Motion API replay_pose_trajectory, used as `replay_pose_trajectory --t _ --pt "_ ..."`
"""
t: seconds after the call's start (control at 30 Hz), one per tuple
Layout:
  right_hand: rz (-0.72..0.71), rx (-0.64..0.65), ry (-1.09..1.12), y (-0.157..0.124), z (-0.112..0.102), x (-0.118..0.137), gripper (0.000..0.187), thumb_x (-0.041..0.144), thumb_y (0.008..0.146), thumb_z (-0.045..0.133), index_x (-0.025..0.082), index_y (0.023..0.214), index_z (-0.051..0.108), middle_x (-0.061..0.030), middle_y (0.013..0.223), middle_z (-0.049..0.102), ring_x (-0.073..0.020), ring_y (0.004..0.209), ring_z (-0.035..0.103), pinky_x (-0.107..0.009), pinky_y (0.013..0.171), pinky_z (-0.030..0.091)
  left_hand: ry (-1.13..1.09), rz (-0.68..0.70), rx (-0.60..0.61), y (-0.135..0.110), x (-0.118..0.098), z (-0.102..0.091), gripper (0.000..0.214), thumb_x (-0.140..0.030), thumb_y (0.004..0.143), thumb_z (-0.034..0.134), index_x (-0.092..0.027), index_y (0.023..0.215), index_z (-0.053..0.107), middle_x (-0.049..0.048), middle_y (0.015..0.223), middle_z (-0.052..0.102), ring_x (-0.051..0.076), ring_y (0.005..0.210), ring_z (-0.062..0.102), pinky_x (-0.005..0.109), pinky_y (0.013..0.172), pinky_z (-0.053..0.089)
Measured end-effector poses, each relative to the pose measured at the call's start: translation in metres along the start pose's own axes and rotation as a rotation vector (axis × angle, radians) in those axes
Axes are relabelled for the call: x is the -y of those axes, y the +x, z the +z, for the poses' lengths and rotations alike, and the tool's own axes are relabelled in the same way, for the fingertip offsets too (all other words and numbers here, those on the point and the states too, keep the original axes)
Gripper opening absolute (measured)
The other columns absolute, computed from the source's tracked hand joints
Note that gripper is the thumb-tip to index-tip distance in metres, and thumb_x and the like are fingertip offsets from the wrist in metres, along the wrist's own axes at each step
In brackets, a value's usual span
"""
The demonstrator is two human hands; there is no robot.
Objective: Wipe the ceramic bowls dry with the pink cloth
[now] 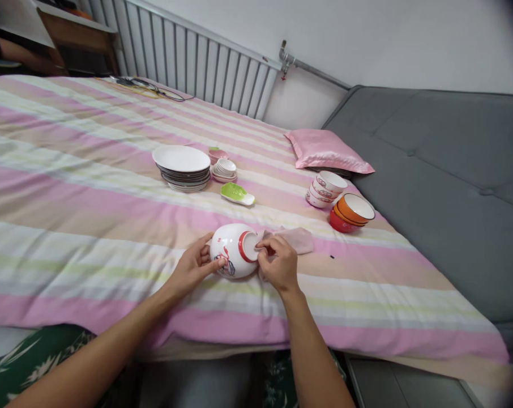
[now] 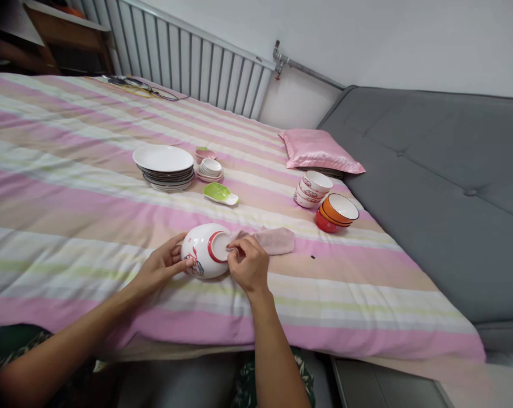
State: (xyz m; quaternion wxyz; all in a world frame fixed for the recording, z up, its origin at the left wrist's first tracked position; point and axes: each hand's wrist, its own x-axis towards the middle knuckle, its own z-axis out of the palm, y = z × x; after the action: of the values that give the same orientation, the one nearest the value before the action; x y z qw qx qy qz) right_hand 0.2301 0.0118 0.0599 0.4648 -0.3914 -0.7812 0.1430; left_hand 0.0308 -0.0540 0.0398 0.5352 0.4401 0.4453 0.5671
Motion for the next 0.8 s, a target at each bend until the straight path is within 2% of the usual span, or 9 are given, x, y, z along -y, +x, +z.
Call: replay_pose_trajectory --t 0.23,0.37,0.53,0.67,0.8 --pt "0.036 0.126 0.165 0.001 -0.005 0.002 0.016 0.008 0.064 0.052 0.018 0.064 0.064 -0.001 0.065 0.061 -0.0119 0.054 0.052 -0.024 0.05 0.042 -0.002 0.006 -0.003 0.0 -0.002 0.0 0.074 -0.03 0.068 0.077 -0.015 0.131 0.043 0.014 0.111 0.067 0.027 0.097 0.066 0.038 0.081 0.056" --pt "0.033 0.159 0.261 -0.001 -0.004 0.007 0.019 0.007 0.065 0.054 0.018 0.071 0.068 -0.0023 0.071 0.065 -0.0111 0.054 0.053 -0.023 0.049 0.044 -0.01 0.001 -0.002 0.0 -0.001 0.001 0.074 -0.031 0.067 0.078 -0.015 0.131 0.043 0.0136 0.111 0.067 0.027 0.097 0.065 0.037 0.081 0.056" --pt "0.033 0.143 0.279 -0.002 -0.001 0.012 0.014 0.017 0.075 0.06 0.02 0.081 0.072 -0.0043 0.079 0.069 -0.0137 0.062 0.06 -0.024 0.05 0.046 -0.011 0.012 -0.01 -0.001 0.0 0.001 0.074 -0.03 0.069 0.077 -0.014 0.132 0.042 0.0139 0.114 0.065 0.027 0.099 0.064 0.039 0.083 0.055" --pt "0.052 0.071 0.294 -0.002 0.002 0.017 0.012 0.023 0.08 0.062 0.022 0.084 0.073 -0.0042 0.082 0.071 -0.0166 0.073 0.065 -0.027 0.057 0.051 0.009 0.039 0.011 -0.002 0.0 0.002 0.072 -0.03 0.071 0.076 -0.017 0.133 0.042 0.0138 0.117 0.064 0.027 0.102 0.064 0.038 0.084 0.055" --pt "0.048 -0.109 0.33 -0.005 0.005 0.023 0.013 0.022 0.082 0.061 0.022 0.089 0.072 -0.0048 0.087 0.071 -0.018 0.082 0.066 -0.031 0.069 0.055 0.007 0.063 0.045 -0.001 0.002 0.001 0.071 -0.029 0.073 0.074 -0.017 0.134 0.04 0.0136 0.119 0.063 0.027 0.103 0.063 0.039 0.085 0.054"
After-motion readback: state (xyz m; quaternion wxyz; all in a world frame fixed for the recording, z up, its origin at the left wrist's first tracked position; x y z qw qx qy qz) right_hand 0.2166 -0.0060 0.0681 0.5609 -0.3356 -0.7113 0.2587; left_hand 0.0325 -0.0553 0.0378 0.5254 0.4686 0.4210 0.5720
